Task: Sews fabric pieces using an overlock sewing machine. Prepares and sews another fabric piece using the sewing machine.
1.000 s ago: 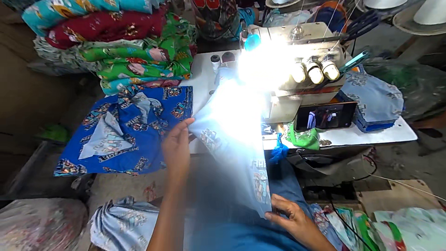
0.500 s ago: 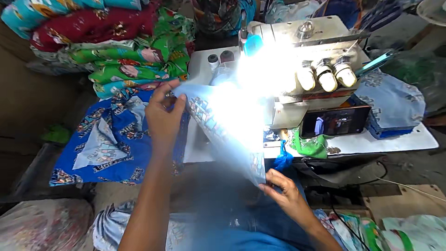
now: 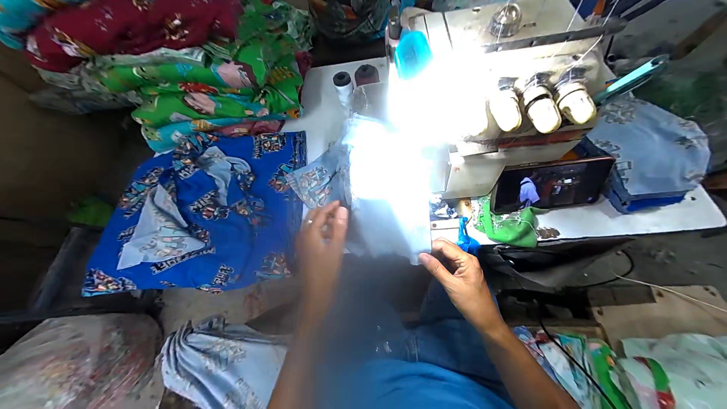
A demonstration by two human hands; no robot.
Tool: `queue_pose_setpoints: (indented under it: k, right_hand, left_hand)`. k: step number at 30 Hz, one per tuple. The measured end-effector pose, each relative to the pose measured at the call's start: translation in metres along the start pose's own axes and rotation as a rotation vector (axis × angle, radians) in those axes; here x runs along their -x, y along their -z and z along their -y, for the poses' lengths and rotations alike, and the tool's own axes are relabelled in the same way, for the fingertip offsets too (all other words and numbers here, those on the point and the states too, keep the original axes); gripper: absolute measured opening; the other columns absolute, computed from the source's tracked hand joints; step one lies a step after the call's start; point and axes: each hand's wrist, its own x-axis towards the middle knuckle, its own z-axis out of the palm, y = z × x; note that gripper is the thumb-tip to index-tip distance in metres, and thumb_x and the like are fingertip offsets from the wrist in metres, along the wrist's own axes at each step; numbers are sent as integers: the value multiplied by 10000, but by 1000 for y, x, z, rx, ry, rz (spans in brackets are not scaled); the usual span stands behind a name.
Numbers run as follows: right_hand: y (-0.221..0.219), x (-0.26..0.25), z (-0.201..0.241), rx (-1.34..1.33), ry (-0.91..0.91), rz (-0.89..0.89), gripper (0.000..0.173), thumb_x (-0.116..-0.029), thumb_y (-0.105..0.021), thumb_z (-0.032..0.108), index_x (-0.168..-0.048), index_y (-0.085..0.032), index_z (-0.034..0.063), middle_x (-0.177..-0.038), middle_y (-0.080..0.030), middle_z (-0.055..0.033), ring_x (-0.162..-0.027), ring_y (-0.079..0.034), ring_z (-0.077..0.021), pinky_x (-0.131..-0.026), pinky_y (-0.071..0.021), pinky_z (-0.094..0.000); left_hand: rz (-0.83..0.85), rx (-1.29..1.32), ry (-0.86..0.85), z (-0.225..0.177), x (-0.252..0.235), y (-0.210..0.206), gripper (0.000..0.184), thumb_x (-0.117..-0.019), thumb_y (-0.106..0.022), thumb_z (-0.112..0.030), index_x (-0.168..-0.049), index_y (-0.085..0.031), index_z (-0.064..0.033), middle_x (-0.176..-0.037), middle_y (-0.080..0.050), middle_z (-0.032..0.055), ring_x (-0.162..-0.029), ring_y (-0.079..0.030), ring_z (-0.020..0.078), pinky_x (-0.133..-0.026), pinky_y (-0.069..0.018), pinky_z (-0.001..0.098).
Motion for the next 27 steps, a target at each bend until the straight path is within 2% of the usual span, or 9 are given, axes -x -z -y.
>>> queue_pose_setpoints:
  k: [3, 7, 11, 13, 15, 17, 19, 20, 27]
  right_hand:
    - [0, 5, 6, -174, -111, -9, 120, -972, -625, 19, -1029, -694, -61, -1007, -689, -84, -842, -718, -114, -809, -634, -269]
    - [3, 11, 10, -285, -176, -38, 154, -953, -636, -37, -1097, -674, -78, -955, -728, -94, -773, -732, -144, -761, -645, -287]
    - [1, 12, 10, -292, -209, -53, 140, -953, -637, -36, -1080, -669, -84, -936, -731, -93, -780, -731, -133, -770, -638, -279]
    - [1, 12, 9, -290, -207, -56, 153, -960, -633, -24, -1090, -667, -98, -962, -723, -103, -790, -725, -129, -775, -636, -279]
    - [1, 13, 10, -281, -197, -49, 164, -971, -622, -9, -1094, -668, -106, -989, -714, -104, -792, -720, -112, -772, -632, -264]
    - [1, 15, 11, -278, -184, -39, 159, -973, -617, -5, -1085, -677, -100, -998, -707, -98, -788, -714, -99, -764, -629, -250]
    - [2, 17, 11, -290, -168, -34, 142, -962, -633, -10, -1066, -688, -91, -985, -707, -96, -779, -712, -101, -757, -630, -250]
    - [3, 17, 11, -296, -164, -33, 139, -957, -641, -13, -1062, -692, -89, -978, -708, -95, -776, -711, -102, -755, -628, -250]
    - [4, 19, 15, -317, -179, -32, 120, -934, -667, -28, -1036, -696, -85, -926, -715, -84, -744, -707, -95, -729, -625, -241]
  left_hand:
    - [-2, 162, 76, 4, 18, -20, 294, -1028, -592, -308, -993, -701, -38, -964, -632, 13, -829, -593, 51, -750, -507, 258]
    - [-77, 541, 157, 5, 28, -22, 184, -1076, -467, -214, -977, -611, -158, -864, -611, -91, -812, -611, 7, -783, -544, 237]
    - [-122, 657, 199, -2, 40, -29, 153, -1081, -416, -183, -1189, -494, -108, -984, -633, -49, -890, -664, 41, -823, -580, 270]
    - [-142, 691, 135, -6, 43, -34, 378, -1024, -518, -96, -1365, -358, -67, -1024, -645, -39, -872, -683, 41, -790, -596, 261]
    - [-102, 706, 31, -12, 44, -34, 682, -929, -622, -27, -1488, -232, -34, -1168, -636, -22, -975, -682, 38, -831, -596, 239]
    - [-30, 683, -31, -14, 46, -30, 667, -873, -674, 2, -1454, -345, -1, -1279, -615, 8, -1074, -666, 54, -897, -590, 241]
    - [25, 644, -59, -9, 48, -25, 418, -882, -695, -11, -1290, -608, 3, -1205, -674, -5, -1046, -670, 49, -897, -581, 229]
    - [69, 635, -62, -6, 47, -22, 337, -898, -681, -18, -1234, -658, -15, -1162, -697, -25, -1021, -676, 39, -885, -582, 219]
    - [256, 636, -22, 2, 42, -2, 301, -945, -642, -72, -1242, -681, -50, -1158, -723, -41, -1004, -695, 46, -875, -585, 218]
